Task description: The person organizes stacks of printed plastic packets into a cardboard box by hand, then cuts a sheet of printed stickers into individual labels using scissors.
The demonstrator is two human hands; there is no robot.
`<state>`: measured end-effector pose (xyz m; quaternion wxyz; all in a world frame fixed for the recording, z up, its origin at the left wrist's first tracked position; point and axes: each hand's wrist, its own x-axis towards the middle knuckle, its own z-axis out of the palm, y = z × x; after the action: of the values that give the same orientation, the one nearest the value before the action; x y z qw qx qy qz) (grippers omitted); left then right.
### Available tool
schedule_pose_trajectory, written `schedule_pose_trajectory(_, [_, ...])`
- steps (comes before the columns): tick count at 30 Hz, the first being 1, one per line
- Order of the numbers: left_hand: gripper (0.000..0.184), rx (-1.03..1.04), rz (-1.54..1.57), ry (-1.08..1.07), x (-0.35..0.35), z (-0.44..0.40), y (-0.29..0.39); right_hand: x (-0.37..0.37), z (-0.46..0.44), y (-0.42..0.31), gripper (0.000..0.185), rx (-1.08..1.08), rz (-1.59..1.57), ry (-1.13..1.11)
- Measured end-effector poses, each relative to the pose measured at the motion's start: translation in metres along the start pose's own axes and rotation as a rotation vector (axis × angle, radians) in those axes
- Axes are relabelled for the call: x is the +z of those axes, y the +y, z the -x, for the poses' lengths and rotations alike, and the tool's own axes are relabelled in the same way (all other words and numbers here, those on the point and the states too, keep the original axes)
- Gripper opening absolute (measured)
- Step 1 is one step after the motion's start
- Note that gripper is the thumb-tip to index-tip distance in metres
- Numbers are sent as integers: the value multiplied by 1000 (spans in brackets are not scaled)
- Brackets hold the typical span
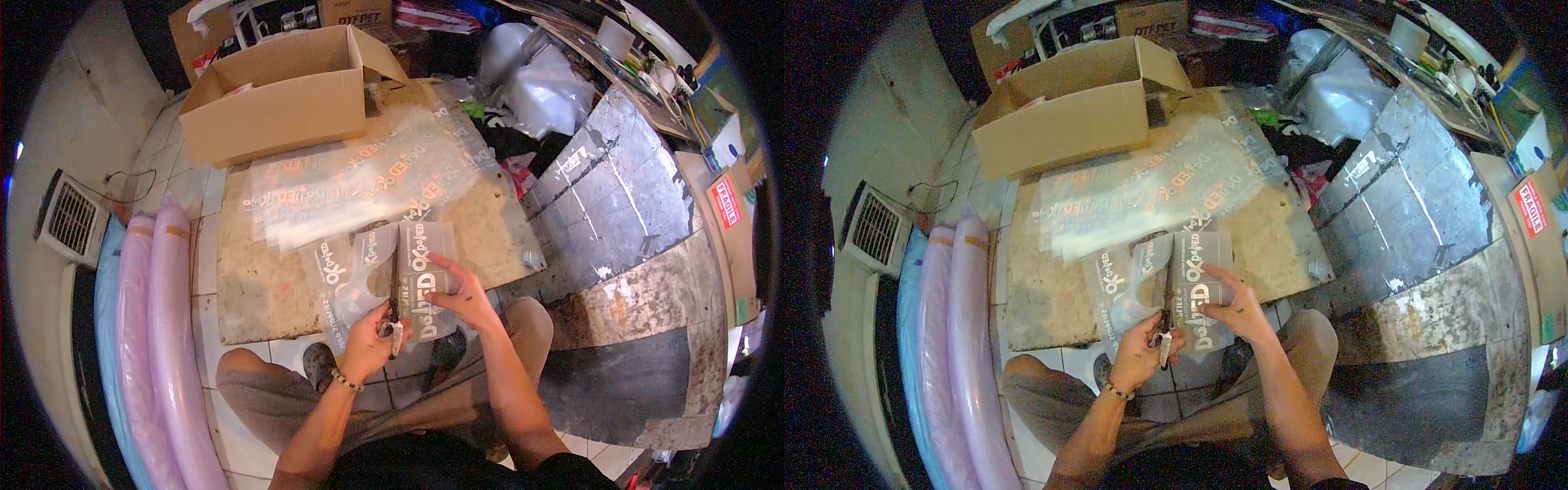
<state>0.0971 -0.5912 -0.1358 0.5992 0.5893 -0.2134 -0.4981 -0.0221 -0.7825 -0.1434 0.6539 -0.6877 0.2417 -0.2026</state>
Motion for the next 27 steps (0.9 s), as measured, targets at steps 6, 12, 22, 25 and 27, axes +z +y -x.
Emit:
schedule_pose_trajectory(6, [37,102,-84,-31,-2,-20,5,-5,0,6,70,-32,79,-33])
schedule_pose_trajectory(12, [39,-30,-56,-52,-1,-30,14,-13,-1,7,72,5,156,1])
schedule_pose_trajectory(22, [43,-107,-111,-148,-6,-51,22,-18,2,1,70,77,162,50])
schedule_pose_trajectory(25, [44,-209,-102,-268,-13,-53,19,-37,-5,32,71,39,195,98])
schedule_pose_trajectory(27, [44,-211,-66,-364,-17,-44,26,-36,-2,24,70,76,111,152])
